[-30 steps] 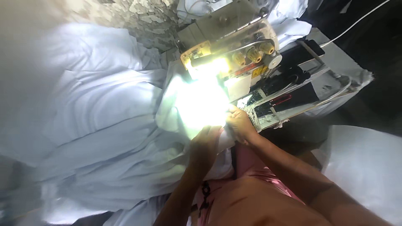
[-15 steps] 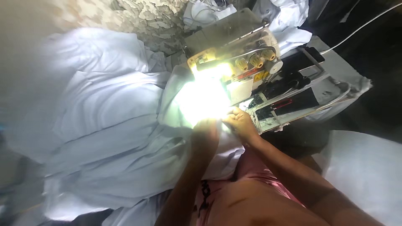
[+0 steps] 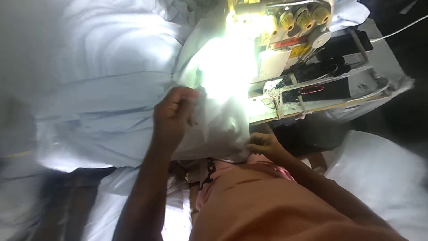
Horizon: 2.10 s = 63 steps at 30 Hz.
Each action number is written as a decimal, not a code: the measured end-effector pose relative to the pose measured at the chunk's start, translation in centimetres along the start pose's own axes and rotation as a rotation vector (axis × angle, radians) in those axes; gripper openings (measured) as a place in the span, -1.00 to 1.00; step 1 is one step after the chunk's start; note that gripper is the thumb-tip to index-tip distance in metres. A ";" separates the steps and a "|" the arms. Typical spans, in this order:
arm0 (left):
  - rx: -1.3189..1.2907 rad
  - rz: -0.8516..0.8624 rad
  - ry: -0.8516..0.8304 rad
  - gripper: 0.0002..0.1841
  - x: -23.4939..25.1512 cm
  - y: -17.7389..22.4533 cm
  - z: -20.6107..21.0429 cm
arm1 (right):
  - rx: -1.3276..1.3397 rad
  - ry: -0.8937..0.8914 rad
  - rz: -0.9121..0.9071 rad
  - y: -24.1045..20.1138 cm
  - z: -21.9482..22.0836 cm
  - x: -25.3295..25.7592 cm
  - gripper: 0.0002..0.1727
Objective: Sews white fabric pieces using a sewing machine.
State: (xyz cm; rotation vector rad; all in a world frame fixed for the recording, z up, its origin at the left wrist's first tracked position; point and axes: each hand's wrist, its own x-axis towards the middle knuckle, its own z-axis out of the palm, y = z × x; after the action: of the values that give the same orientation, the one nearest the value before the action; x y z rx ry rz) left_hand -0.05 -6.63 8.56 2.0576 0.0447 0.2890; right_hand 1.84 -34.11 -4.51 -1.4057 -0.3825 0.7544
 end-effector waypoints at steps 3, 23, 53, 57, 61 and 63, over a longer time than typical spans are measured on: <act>0.222 0.095 -0.102 -0.70 -1.8 -0.7 2.3 | 0.027 0.033 -0.016 0.7 0.3 -0.8 -0.90; 0.096 0.552 -0.102 -0.86 -7.5 -0.8 3.6 | -0.034 0.075 -0.016 0.9 1.9 -3.8 -0.88; 0.352 0.725 -0.002 -0.80 -13.1 -6.0 12.8 | 0.056 0.254 -0.049 -0.5 4.3 -8.3 -0.92; 0.369 0.733 0.003 -0.81 -13.2 -5.8 12.9 | 0.104 0.288 0.003 -1.1 4.6 -8.6 -0.90; 0.358 0.725 0.001 -0.81 -13.4 -5.7 13.0 | 0.068 0.291 0.002 -1.3 4.7 -8.8 -0.88; 0.359 0.726 0.011 -0.81 -13.4 -5.6 13.0 | 0.066 0.270 -0.035 -1.0 4.6 -8.8 -0.87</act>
State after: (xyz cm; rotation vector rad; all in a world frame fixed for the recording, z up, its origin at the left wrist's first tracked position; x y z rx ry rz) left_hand -9.66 -17.16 -4.74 2.3626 -0.7013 0.7808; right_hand -7.24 -36.58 -1.19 -1.4132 -0.1697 0.5346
